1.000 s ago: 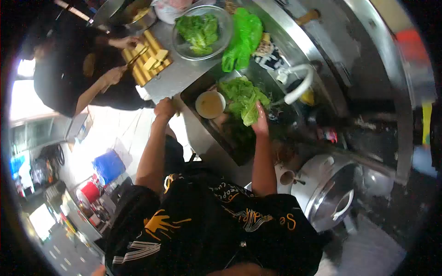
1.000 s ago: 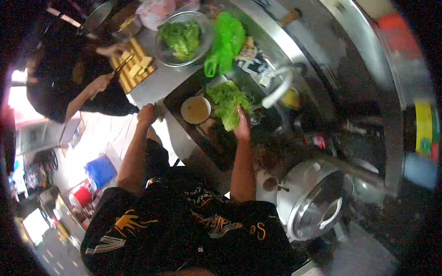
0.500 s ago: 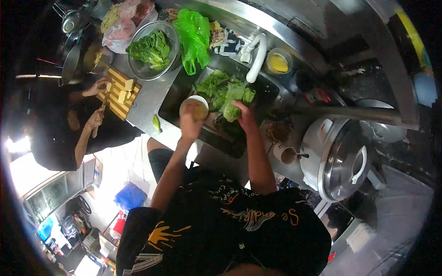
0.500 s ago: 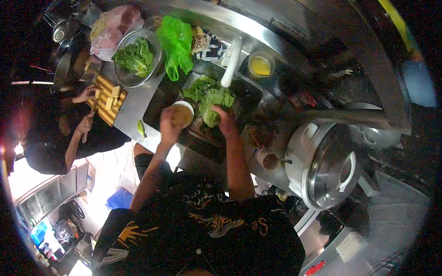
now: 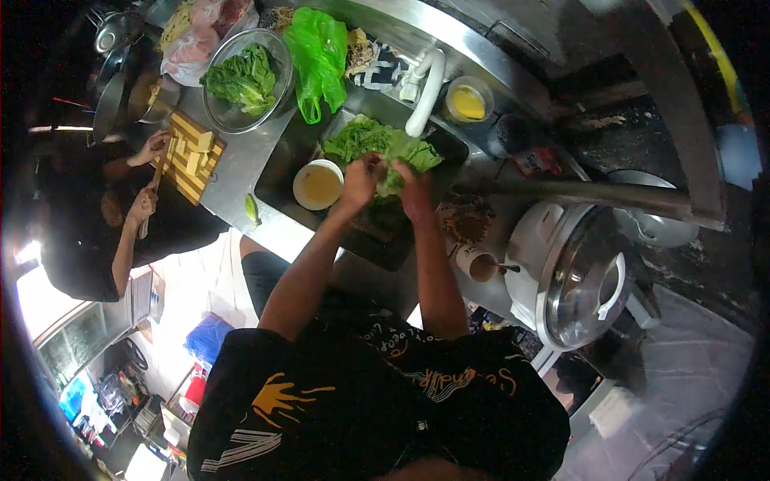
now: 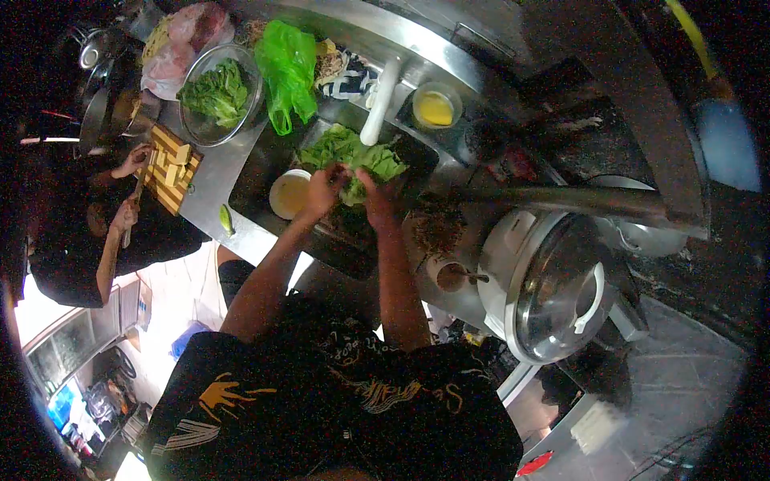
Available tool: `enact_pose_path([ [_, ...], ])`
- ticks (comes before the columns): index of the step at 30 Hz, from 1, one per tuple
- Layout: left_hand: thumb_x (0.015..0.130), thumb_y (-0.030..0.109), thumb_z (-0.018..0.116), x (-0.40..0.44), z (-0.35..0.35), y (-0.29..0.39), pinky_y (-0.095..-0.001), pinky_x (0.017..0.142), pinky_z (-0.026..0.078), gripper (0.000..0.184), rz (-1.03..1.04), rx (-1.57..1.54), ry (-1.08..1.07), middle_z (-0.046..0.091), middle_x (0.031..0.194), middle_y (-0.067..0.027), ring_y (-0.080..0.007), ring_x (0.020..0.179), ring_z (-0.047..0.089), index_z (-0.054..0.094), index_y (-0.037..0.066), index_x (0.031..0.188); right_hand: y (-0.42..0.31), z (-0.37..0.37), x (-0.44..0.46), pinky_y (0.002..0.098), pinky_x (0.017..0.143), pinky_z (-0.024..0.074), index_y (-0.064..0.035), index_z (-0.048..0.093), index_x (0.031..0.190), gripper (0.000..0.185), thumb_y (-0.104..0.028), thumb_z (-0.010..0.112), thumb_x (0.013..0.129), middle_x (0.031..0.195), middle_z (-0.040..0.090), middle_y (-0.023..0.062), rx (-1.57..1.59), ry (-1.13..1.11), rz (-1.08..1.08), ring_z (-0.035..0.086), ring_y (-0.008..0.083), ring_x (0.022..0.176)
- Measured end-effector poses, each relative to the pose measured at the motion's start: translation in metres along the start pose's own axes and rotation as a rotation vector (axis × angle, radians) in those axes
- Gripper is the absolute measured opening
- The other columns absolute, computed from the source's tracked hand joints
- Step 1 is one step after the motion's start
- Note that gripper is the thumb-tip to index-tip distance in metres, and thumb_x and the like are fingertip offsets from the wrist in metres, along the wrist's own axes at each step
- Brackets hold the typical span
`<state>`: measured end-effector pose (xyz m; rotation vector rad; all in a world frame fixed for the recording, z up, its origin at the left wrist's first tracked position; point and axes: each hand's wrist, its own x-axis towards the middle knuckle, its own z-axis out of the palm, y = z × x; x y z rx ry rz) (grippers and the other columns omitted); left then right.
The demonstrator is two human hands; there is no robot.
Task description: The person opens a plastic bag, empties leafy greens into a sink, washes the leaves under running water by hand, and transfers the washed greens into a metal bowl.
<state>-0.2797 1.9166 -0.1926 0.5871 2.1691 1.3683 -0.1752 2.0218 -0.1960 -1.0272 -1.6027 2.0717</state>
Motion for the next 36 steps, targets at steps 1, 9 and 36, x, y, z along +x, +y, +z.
enact_pose_path([
  [1, 0.092, 0.016, 0.065, 0.001, 0.002, -0.006, -0.0354, 0.075, 0.051, 0.026, 0.007, -0.01, 0.004, 0.07, 0.091, -0.0137, -0.02, 0.079, 0.065, 0.063, -0.003, 0.11, -0.002, 0.003, -0.001, 0.0395, 0.095, 0.047, -0.0093, 0.058, 0.129, 0.042, -0.01, 0.067, 0.088, 0.126, 0.055, 0.0111, 0.072, 0.039, 0.076, 0.055, 0.0271, 0.114],
  [9, 0.097, 0.019, 0.062, 0.0, 0.019, -0.05, -0.0336, 0.076, 0.052, 0.014, -0.367, -0.811, 0.137, 0.06, 0.094, -0.0017, -0.0162, 0.084, 0.059, 0.058, 0.01, 0.106, 0.003, 0.018, -0.002, 0.0373, 0.094, 0.0456, 0.0003, 0.055, 0.126, 0.045, -0.015, 0.072, 0.086, 0.124, 0.058, 0.0081, 0.111, 0.222, -0.143, 0.055, 0.0216, 0.112],
  [36, 0.098, 0.027, 0.062, -0.005, -0.073, -0.019, -0.0316, 0.075, 0.052, 0.015, -0.397, -1.031, 0.267, 0.068, 0.1, 0.0025, -0.0132, 0.085, 0.064, 0.065, 0.014, 0.105, 0.01, -0.002, 0.004, 0.0416, 0.099, 0.0473, -0.0044, 0.054, 0.129, 0.043, -0.022, 0.065, 0.091, 0.126, 0.056, 0.0137, 0.598, 0.047, 0.223, 0.058, 0.0307, 0.113],
])
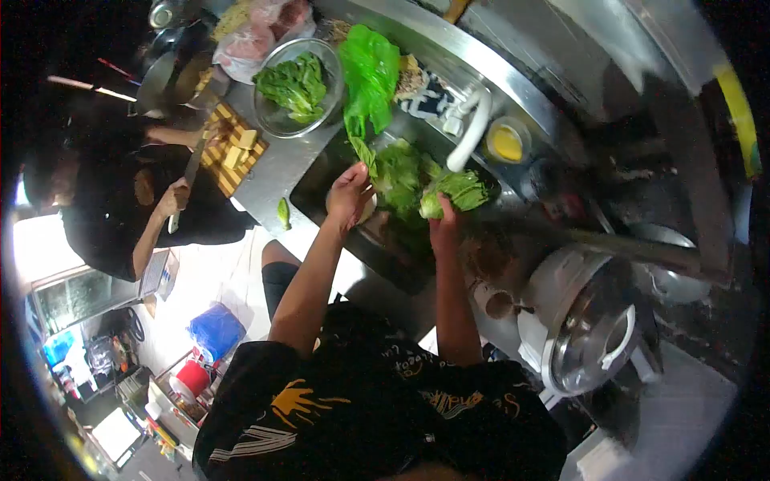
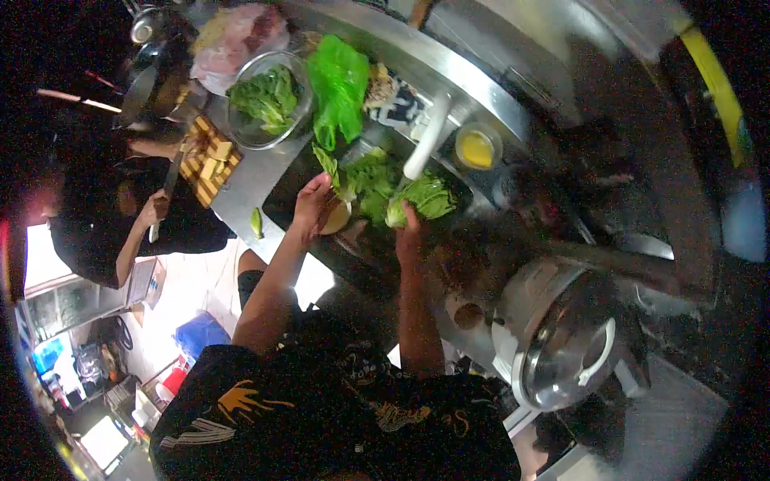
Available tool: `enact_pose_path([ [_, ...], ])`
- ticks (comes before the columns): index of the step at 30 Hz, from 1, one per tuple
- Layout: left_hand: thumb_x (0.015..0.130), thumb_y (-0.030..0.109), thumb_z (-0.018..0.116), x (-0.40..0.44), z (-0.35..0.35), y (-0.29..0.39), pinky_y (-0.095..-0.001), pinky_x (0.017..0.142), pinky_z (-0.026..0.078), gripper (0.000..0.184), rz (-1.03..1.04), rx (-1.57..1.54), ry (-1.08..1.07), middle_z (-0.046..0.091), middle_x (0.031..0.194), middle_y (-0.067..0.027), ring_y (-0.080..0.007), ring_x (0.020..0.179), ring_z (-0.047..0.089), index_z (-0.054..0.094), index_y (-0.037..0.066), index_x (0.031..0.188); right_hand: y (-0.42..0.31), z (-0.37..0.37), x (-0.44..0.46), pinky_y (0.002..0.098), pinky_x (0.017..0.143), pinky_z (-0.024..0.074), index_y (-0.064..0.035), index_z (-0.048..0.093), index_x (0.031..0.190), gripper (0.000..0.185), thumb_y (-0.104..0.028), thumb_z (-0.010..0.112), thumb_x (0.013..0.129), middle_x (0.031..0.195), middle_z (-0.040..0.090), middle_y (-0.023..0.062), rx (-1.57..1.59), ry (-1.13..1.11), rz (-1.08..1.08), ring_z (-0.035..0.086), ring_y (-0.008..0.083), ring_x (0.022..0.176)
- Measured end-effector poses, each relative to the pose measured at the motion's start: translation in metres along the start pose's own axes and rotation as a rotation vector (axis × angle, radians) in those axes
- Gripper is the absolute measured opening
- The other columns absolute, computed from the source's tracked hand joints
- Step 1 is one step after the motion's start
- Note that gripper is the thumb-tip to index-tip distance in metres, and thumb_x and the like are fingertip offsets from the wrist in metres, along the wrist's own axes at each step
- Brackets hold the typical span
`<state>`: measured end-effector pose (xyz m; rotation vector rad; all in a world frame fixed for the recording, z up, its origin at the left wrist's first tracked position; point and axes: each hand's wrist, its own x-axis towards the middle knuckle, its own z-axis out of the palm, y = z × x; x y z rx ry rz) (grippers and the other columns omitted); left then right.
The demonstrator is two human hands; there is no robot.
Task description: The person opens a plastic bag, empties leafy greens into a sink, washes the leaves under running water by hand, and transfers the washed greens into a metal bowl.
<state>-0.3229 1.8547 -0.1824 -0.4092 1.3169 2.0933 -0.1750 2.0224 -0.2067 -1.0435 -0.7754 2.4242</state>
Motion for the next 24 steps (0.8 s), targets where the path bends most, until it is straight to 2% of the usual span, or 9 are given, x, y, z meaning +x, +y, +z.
enact_pose_path([
  [3, 0.098, 0.027, 0.062, -0.013, -0.005, 0.048, -0.031, 0.073, 0.052, 0.018, 0.084, 0.072, -0.001, 0.069, 0.101, 0.0013, -0.0127, 0.086, 0.064, 0.065, 0.012, 0.109, 0.017, 0.006, 0.002, 0.0413, 0.09, 0.0495, -0.0091, 0.055, 0.13, 0.046, -0.007, 0.071, 0.086, 0.121, 0.061, 0.0064, -0.481, 0.032, -0.268, 0.06, 0.0246, 0.111],
  [5, 0.098, 0.029, 0.063, 0.009, -0.032, 0.062, -0.0292, 0.07, 0.051, 0.023, 0.107, 0.072, -0.001, 0.069, 0.101, -0.0001, -0.0147, 0.084, 0.065, 0.065, 0.011, 0.113, 0.019, 0.018, 0.015, 0.0413, 0.087, 0.0499, -0.0099, 0.055, 0.131, 0.05, -0.003, 0.073, 0.085, 0.121, 0.06, 0.0043, -0.151, 0.11, -0.067, 0.06, 0.0222, 0.11],
  [11, 0.097, 0.034, 0.06, 0.049, -0.023, 0.164, -0.0343, 0.081, 0.049, 0.033, 0.254, 0.075, -0.019, 0.066, 0.111, -0.0038, -0.019, 0.098, 0.061, 0.062, 0.009, 0.118, 0.014, 0.004, 0.025, 0.0403, 0.086, 0.049, -0.0078, 0.052, 0.134, 0.05, -0.015, 0.072, 0.089, 0.125, 0.058, 0.0053, -0.381, -0.062, -0.132, 0.057, 0.0206, 0.109],
  [14, 0.097, 0.032, 0.06, 0.134, -0.044, 0.193, -0.039, 0.078, 0.05, 0.034, 0.273, -0.096, -0.279, 0.067, 0.107, -0.0092, -0.0249, 0.094, 0.063, 0.061, 0.005, 0.118, 0.013, -0.006, 0.021, 0.0416, 0.089, 0.0475, -0.0069, 0.05, 0.136, 0.054, -0.022, 0.072, 0.089, 0.128, 0.056, 0.0062, -0.574, -0.056, -0.098, 0.056, 0.0214, 0.112],
  [18, 0.097, 0.03, 0.06, 0.142, -0.051, 0.173, -0.0429, 0.071, 0.05, 0.036, 0.808, 0.686, 0.351, 0.07, 0.096, -0.0169, -0.0277, 0.082, 0.066, 0.065, -0.004, 0.109, 0.001, 0.009, 0.011, 0.0424, 0.094, 0.0453, -0.0049, 0.047, 0.138, 0.058, -0.031, 0.069, 0.09, 0.132, 0.053, 0.0074, -0.586, -0.074, -0.111, 0.054, 0.0221, 0.116],
  [19, 0.097, 0.026, 0.06, 0.111, -0.024, 0.158, -0.042, 0.072, 0.051, 0.03, 0.997, 0.677, 0.311, 0.07, 0.092, -0.0157, -0.0269, 0.08, 0.066, 0.066, -0.002, 0.107, -0.004, 0.019, 0.002, 0.0414, 0.094, 0.0454, -0.0051, 0.046, 0.138, 0.056, -0.03, 0.066, 0.093, 0.131, 0.054, 0.0069, -0.527, -0.036, -0.018, 0.053, 0.0218, 0.117],
  [21, 0.097, 0.019, 0.06, 0.063, 0.002, 0.112, -0.0364, 0.076, 0.051, 0.021, 1.015, 0.806, 0.326, 0.071, 0.088, -0.0121, -0.0209, 0.08, 0.065, 0.068, 0.0, 0.105, 0.028, -0.018, 0.026, 0.0409, 0.095, 0.0454, -0.0055, 0.045, 0.139, 0.051, -0.027, 0.062, 0.096, 0.131, 0.054, 0.0066, -0.658, -0.168, -0.293, 0.053, 0.0224, 0.118],
  [23, 0.095, 0.017, 0.063, 0.018, 0.016, 0.063, -0.0323, 0.08, 0.05, 0.02, 0.607, 0.69, 0.048, 0.071, 0.09, -0.0104, -0.0149, 0.086, 0.064, 0.068, 0.001, 0.106, 0.045, -0.027, 0.034, 0.04, 0.095, 0.0458, -0.0058, 0.046, 0.138, 0.046, -0.026, 0.057, 0.098, 0.13, 0.054, 0.0063, -0.667, -0.236, -0.433, 0.054, 0.0222, 0.118],
  [24, 0.093, 0.017, 0.066, 0.001, 0.024, 0.042, -0.0315, 0.079, 0.051, 0.02, 0.606, 0.719, -0.106, 0.071, 0.091, -0.0078, -0.0125, 0.086, 0.063, 0.069, 0.0, 0.104, 0.05, -0.025, 0.035, 0.0392, 0.094, 0.0463, -0.0059, 0.046, 0.137, 0.043, -0.026, 0.055, 0.1, 0.129, 0.055, 0.0061, -0.613, -0.227, -0.437, 0.054, 0.0216, 0.118],
])
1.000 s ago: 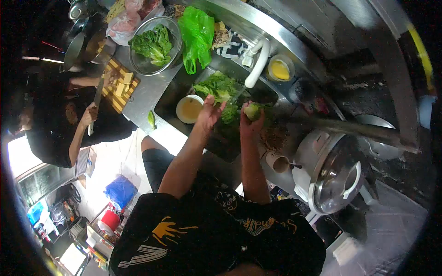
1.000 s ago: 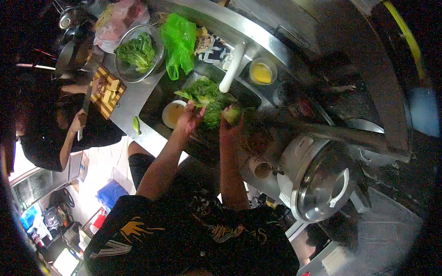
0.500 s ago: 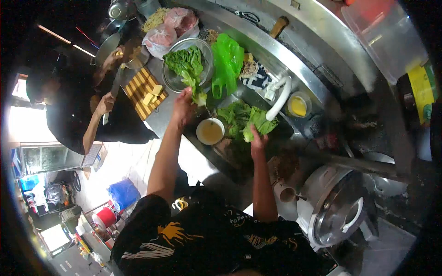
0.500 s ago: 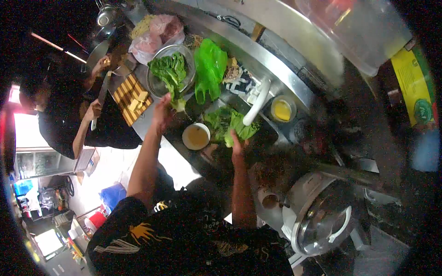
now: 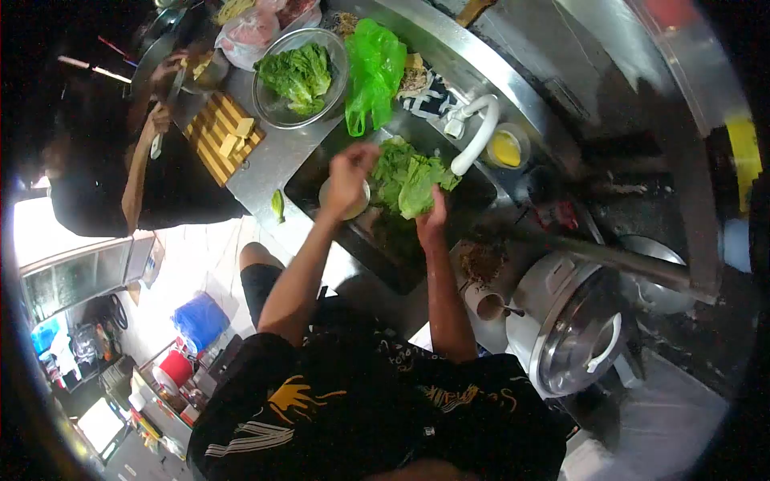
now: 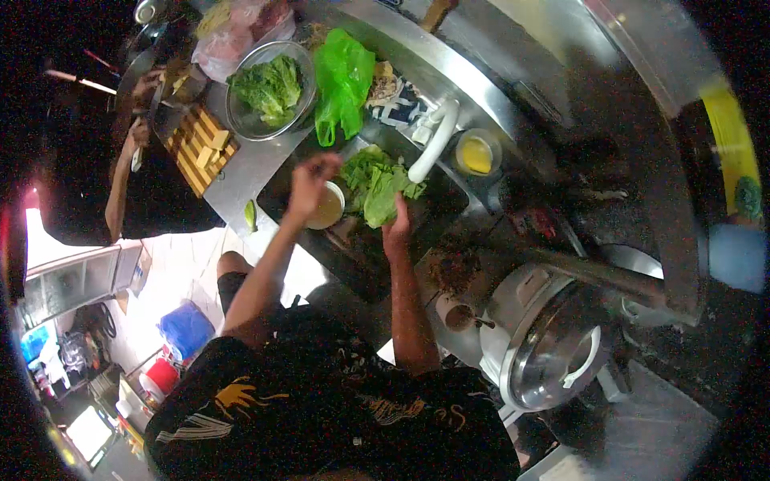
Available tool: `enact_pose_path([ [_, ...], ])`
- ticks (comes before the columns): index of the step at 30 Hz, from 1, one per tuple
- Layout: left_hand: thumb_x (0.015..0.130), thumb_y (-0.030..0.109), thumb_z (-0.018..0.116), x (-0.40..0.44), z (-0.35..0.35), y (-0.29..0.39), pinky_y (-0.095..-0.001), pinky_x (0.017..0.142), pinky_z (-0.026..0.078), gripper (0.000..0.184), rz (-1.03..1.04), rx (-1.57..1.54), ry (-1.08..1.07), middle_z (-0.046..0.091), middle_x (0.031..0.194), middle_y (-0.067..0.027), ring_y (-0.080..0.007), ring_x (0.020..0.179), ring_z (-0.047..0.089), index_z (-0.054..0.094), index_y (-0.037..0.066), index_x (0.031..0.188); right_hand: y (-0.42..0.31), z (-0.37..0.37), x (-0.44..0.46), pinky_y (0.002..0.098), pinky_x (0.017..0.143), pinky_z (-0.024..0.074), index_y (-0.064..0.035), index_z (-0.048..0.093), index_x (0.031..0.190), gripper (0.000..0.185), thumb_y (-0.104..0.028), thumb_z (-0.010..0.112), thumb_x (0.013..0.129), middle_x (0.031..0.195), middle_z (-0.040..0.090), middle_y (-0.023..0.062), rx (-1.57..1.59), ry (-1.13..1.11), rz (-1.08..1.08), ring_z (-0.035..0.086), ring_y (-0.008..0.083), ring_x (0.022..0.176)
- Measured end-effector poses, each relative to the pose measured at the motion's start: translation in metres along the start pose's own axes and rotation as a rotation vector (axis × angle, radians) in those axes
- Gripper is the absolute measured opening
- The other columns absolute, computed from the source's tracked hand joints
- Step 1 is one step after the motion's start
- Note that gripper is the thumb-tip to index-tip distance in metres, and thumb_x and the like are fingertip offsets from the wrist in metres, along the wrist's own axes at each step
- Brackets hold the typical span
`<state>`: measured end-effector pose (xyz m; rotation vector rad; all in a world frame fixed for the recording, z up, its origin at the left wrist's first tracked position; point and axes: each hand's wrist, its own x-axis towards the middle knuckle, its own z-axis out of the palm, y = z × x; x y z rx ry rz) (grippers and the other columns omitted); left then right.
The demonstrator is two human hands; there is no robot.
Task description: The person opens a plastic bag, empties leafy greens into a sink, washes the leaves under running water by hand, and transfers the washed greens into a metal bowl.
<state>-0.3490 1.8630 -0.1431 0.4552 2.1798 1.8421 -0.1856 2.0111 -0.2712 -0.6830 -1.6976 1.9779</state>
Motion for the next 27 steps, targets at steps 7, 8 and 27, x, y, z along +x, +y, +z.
enact_pose_path([
  [7, 0.088, 0.017, 0.071, -0.044, 0.062, -0.015, -0.0349, 0.076, 0.052, 0.023, -0.005, 0.205, -0.099, 0.071, 0.098, -0.0132, -0.0222, 0.086, 0.068, 0.069, 0.002, 0.105, -0.044, 0.01, 0.0, 0.0444, 0.106, 0.0384, 0.0012, 0.045, 0.139, 0.046, -0.012, 0.058, 0.097, 0.127, 0.054, 0.0155, 0.68, 0.053, 0.295, 0.05, 0.0331, 0.12],
  [8, 0.089, 0.018, 0.072, -0.043, 0.062, -0.017, -0.0342, 0.075, 0.052, 0.024, -0.002, 0.239, -0.121, 0.071, 0.099, -0.0125, -0.0198, 0.087, 0.067, 0.068, 0.003, 0.108, -0.022, -0.002, 0.0, 0.0449, 0.106, 0.0378, 0.0011, 0.046, 0.138, 0.045, -0.009, 0.057, 0.095, 0.127, 0.053, 0.0158, 0.496, -0.005, 0.232, 0.05, 0.0328, 0.121],
  [27, 0.094, 0.02, 0.067, -0.039, 0.077, -0.022, -0.0282, 0.074, 0.045, 0.021, -0.28, -0.147, -0.273, 0.06, 0.086, 0.0007, -0.0096, 0.079, 0.053, 0.061, 0.002, 0.103, -0.093, 0.015, 0.002, 0.0348, 0.086, 0.0503, -0.0074, 0.05, 0.13, 0.05, -0.011, 0.072, 0.086, 0.118, 0.058, 0.0047, 0.377, 0.234, 0.363, 0.059, 0.0183, 0.104],
])
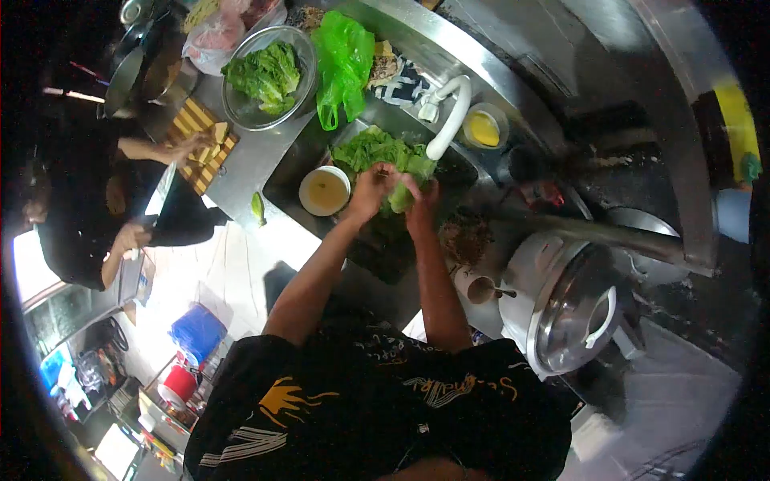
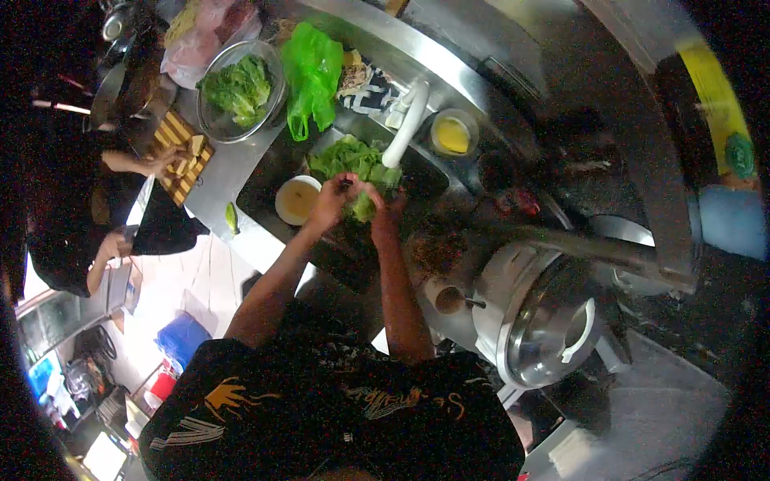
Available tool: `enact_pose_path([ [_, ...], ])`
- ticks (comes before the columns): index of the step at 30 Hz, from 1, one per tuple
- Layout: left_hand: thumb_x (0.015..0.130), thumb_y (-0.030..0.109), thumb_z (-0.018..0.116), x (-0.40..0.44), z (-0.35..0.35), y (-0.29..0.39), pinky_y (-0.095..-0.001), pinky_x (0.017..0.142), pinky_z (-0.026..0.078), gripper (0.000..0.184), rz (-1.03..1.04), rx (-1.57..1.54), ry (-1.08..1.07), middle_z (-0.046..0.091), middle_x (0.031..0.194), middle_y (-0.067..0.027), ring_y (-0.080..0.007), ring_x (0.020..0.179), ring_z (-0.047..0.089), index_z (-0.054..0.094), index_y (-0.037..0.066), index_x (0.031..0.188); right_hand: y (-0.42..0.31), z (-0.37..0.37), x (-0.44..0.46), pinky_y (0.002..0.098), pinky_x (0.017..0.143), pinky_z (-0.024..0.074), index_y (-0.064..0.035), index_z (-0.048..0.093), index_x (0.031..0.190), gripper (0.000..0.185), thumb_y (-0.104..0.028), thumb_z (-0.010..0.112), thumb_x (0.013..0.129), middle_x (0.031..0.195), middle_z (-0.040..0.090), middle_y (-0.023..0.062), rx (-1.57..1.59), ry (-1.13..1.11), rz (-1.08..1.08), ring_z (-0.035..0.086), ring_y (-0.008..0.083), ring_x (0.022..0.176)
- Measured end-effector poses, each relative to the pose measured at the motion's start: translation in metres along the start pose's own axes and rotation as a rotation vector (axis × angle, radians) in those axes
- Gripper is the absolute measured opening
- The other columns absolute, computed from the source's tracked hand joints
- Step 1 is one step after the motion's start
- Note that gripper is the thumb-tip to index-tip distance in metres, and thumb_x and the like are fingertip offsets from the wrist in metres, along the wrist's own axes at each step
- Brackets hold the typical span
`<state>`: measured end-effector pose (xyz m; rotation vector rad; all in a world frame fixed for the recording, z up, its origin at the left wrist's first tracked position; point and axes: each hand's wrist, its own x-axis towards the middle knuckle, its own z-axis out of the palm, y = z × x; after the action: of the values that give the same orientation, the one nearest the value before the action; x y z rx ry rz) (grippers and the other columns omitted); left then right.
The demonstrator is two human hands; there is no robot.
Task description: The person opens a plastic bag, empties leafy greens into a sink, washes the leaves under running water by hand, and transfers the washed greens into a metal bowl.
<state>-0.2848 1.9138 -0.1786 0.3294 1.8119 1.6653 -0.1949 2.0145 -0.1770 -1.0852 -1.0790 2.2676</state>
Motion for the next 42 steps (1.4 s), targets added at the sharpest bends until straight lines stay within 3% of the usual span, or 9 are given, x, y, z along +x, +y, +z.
enact_pose_path([
  [8, 0.096, 0.017, 0.065, 0.018, 0.026, -0.004, -0.0265, 0.075, 0.045, 0.016, -0.002, -0.241, 0.096, 0.059, 0.089, 0.0009, -0.0083, 0.083, 0.052, 0.057, 0.004, 0.102, 0.025, -0.017, 0.024, 0.0346, 0.081, 0.0522, -0.01, 0.053, 0.127, 0.043, -0.013, 0.069, 0.087, 0.112, 0.061, 0.0053, -0.043, 0.143, -0.268, 0.062, 0.0189, 0.097],
  [12, 0.095, 0.017, 0.066, 0.02, 0.028, 0.004, -0.0266, 0.077, 0.045, 0.015, 0.044, -0.332, 0.172, 0.059, 0.09, 0.0014, -0.0094, 0.085, 0.054, 0.058, 0.005, 0.101, 0.019, -0.019, 0.033, 0.0341, 0.082, 0.0515, -0.0099, 0.053, 0.126, 0.039, -0.02, 0.063, 0.09, 0.113, 0.06, 0.0051, 0.253, 0.137, -0.062, 0.062, 0.0181, 0.097],
  [26, 0.093, 0.014, 0.064, 0.023, 0.031, -0.048, -0.0325, 0.078, 0.051, 0.02, -0.232, -0.61, 0.173, 0.065, 0.093, -0.0021, -0.0162, 0.085, 0.061, 0.062, 0.002, 0.108, 0.018, -0.009, 0.017, 0.0409, 0.093, 0.0478, -0.0036, 0.047, 0.13, 0.047, -0.023, 0.062, 0.091, 0.119, 0.055, 0.0095, -0.228, 0.338, -0.447, 0.056, 0.0247, 0.11],
  [28, 0.096, 0.015, 0.06, 0.024, 0.031, -0.057, -0.0335, 0.08, 0.051, 0.019, -0.165, -0.48, 0.078, 0.064, 0.097, -0.0026, -0.019, 0.087, 0.061, 0.061, 0.003, 0.11, 0.027, -0.019, 0.01, 0.0407, 0.092, 0.0488, -0.0027, 0.047, 0.128, 0.045, -0.017, 0.065, 0.089, 0.118, 0.055, 0.0099, -0.8, 0.394, -0.633, 0.056, 0.0238, 0.109],
  [31, 0.099, 0.016, 0.054, 0.018, 0.03, -0.068, -0.035, 0.082, 0.052, 0.018, -0.07, -0.283, -0.082, 0.064, 0.103, -0.0033, -0.0232, 0.089, 0.062, 0.06, 0.006, 0.112, 0.024, -0.011, -0.007, 0.0422, 0.101, 0.0434, -0.0046, 0.037, 0.136, 0.068, -0.017, 0.076, 0.081, 0.13, 0.049, 0.0155, -0.595, 0.366, -0.695, 0.05, 0.0265, 0.116],
  [33, 0.1, 0.017, 0.052, 0.029, 0.021, -0.067, -0.0358, 0.083, 0.052, 0.02, 0.007, -0.186, -0.146, 0.063, 0.107, -0.0039, -0.0243, 0.091, 0.062, 0.059, 0.006, 0.115, 0.009, -0.01, 0.005, 0.0376, 0.093, 0.0478, -0.0039, 0.042, 0.131, 0.064, -0.001, 0.074, 0.077, 0.126, 0.05, 0.0128, 0.25, 0.378, -0.433, 0.052, 0.023, 0.111],
  [35, 0.1, 0.017, 0.053, 0.031, 0.005, -0.074, -0.0364, 0.085, 0.051, 0.023, 0.066, -0.12, -0.145, 0.063, 0.11, -0.0047, -0.0238, 0.095, 0.062, 0.058, 0.006, 0.12, 0.009, -0.021, 0.007, 0.0368, 0.089, 0.0502, -0.0036, 0.045, 0.128, 0.058, 0.002, 0.073, 0.077, 0.123, 0.051, 0.0117, 0.179, 0.444, -0.442, 0.055, 0.0221, 0.109],
  [38, 0.1, 0.018, 0.053, 0.034, -0.021, -0.08, -0.0369, 0.088, 0.051, 0.029, 0.152, -0.076, -0.146, 0.063, 0.114, -0.006, -0.0228, 0.099, 0.061, 0.056, 0.005, 0.126, 0.036, -0.053, 0.001, 0.041, 0.088, 0.0515, -0.0047, 0.05, 0.123, 0.045, -0.013, 0.07, 0.084, 0.118, 0.056, 0.0122, -0.834, 0.499, -0.725, 0.057, 0.0247, 0.107],
  [42, 0.095, 0.018, 0.06, 0.039, -0.086, -0.052, -0.0349, 0.087, 0.051, 0.033, 0.458, 0.124, -0.086, 0.065, 0.116, -0.0083, -0.0219, 0.099, 0.063, 0.059, 0.007, 0.126, 0.0, 0.003, -0.008, 0.046, 0.09, 0.0519, -0.0063, 0.053, 0.122, 0.04, -0.025, 0.066, 0.088, 0.115, 0.06, 0.014, -0.359, 0.31, -0.467, 0.059, 0.0292, 0.108],
])
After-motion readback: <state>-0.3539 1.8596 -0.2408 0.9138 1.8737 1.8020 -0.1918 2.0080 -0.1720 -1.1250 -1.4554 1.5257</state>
